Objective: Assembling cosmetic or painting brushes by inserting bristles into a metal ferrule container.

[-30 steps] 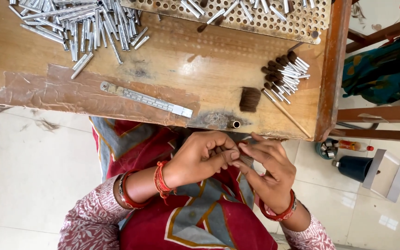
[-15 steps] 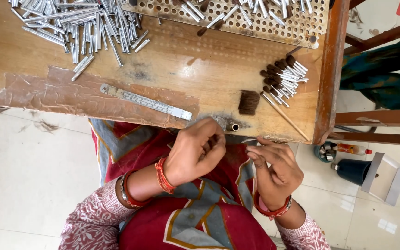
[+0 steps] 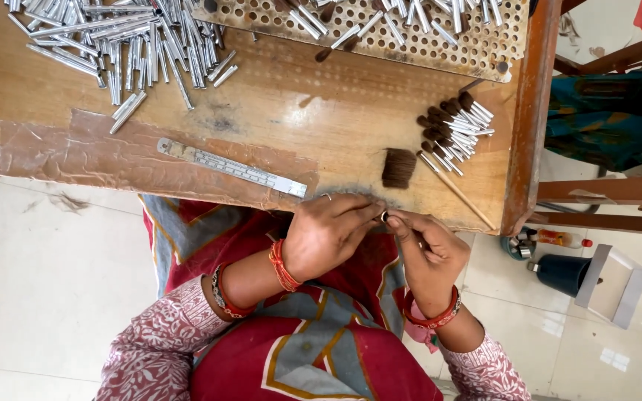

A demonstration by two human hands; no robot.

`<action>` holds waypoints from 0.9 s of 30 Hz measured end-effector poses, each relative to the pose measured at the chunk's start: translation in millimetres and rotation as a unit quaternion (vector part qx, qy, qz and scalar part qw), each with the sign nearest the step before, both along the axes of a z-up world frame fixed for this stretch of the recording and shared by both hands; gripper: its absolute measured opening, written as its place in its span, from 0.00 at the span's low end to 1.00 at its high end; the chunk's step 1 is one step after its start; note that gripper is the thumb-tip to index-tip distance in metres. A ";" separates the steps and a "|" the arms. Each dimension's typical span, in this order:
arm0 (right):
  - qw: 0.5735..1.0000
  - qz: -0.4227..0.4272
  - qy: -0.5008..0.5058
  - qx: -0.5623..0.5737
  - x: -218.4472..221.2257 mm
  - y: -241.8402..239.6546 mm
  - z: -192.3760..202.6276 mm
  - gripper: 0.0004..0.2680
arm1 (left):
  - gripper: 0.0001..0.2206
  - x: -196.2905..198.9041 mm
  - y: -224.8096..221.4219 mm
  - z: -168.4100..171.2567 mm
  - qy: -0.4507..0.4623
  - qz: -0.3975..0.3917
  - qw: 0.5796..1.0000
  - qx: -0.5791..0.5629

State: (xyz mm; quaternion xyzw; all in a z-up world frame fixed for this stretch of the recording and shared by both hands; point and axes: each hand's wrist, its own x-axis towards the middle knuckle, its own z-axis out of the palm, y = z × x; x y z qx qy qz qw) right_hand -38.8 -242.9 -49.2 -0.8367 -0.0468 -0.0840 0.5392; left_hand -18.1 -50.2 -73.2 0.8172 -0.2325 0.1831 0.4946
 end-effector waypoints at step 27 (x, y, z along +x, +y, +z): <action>0.935 0.087 -0.166 -0.302 -8.6 3.5 42.9 0.18 | 0.27 -2.6 16.9 21.8 0.119 -0.079 0.989 -0.038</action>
